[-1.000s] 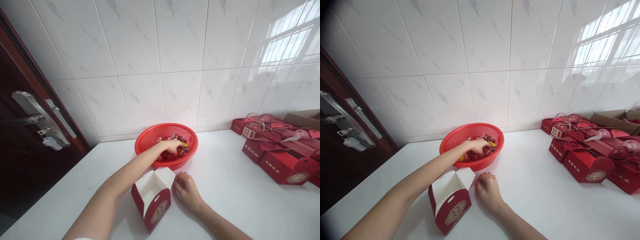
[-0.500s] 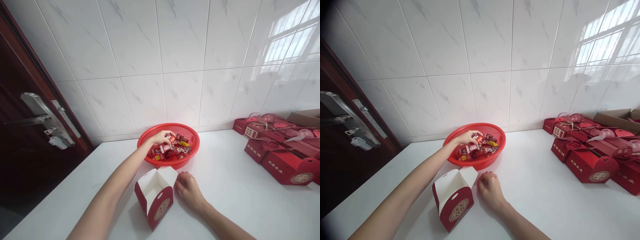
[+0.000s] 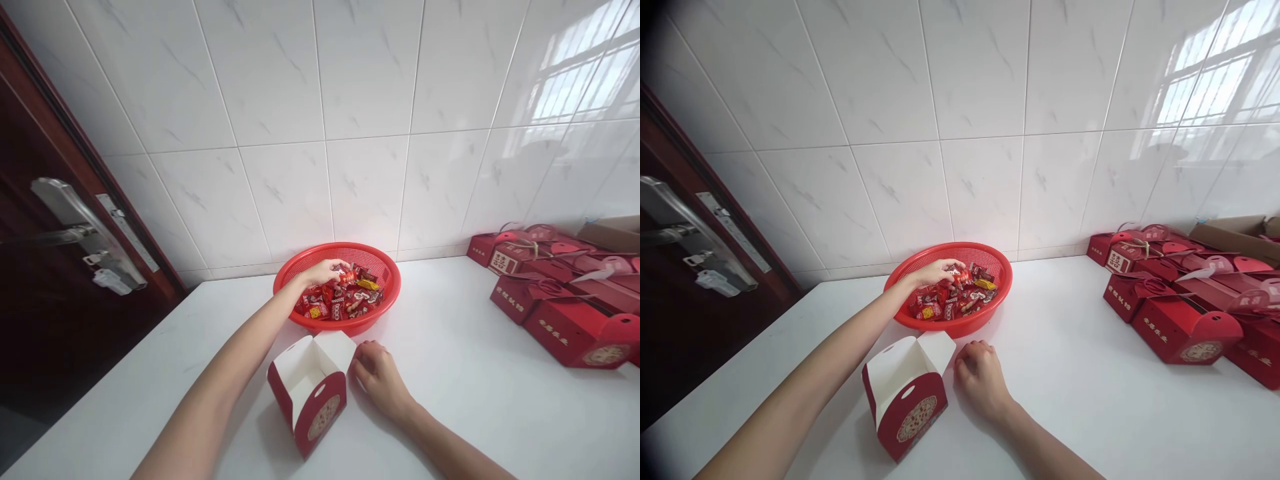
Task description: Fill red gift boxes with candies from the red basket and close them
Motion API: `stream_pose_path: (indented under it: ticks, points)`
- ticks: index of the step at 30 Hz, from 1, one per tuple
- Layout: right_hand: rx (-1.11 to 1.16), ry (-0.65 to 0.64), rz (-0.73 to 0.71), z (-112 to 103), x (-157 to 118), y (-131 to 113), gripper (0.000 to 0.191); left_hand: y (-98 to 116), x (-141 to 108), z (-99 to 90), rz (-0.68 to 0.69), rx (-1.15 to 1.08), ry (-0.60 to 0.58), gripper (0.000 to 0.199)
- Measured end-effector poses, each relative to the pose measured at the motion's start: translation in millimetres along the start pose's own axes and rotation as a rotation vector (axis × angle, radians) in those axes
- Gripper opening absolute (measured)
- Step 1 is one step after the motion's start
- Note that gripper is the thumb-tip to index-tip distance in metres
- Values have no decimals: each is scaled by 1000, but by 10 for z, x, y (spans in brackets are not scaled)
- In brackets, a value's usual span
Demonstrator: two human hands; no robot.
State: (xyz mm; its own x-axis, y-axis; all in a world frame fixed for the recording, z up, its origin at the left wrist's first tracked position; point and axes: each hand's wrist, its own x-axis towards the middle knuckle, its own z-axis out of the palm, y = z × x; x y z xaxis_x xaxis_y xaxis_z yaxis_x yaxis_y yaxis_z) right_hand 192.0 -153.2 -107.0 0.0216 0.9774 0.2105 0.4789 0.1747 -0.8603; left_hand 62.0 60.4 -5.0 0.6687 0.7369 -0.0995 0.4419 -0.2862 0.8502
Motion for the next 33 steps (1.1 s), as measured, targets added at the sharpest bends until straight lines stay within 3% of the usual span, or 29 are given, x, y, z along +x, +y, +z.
stream_pose_path:
  ticks: [12, 19, 23, 26, 33]
  points:
    - [-5, 2, -6, 1, -6, -18, 18, 41, 8, 12, -20, 155, -230, 30]
    - [-5, -14, -3, 1, 1, -2, 18, 125, -6, 23, -6, 283, -496, 40]
    - [-9, -14, -2, -2, 6, -1, 17, 125, 7, 58, -30, 278, -573, 50]
    - [-15, -13, -5, -4, 6, -9, 17, 100, -12, 67, -27, 220, -540, 44]
    - [97, 13, 52, -7, -10, 14, 17, 90, -109, -20, 126, -119, -219, 46]
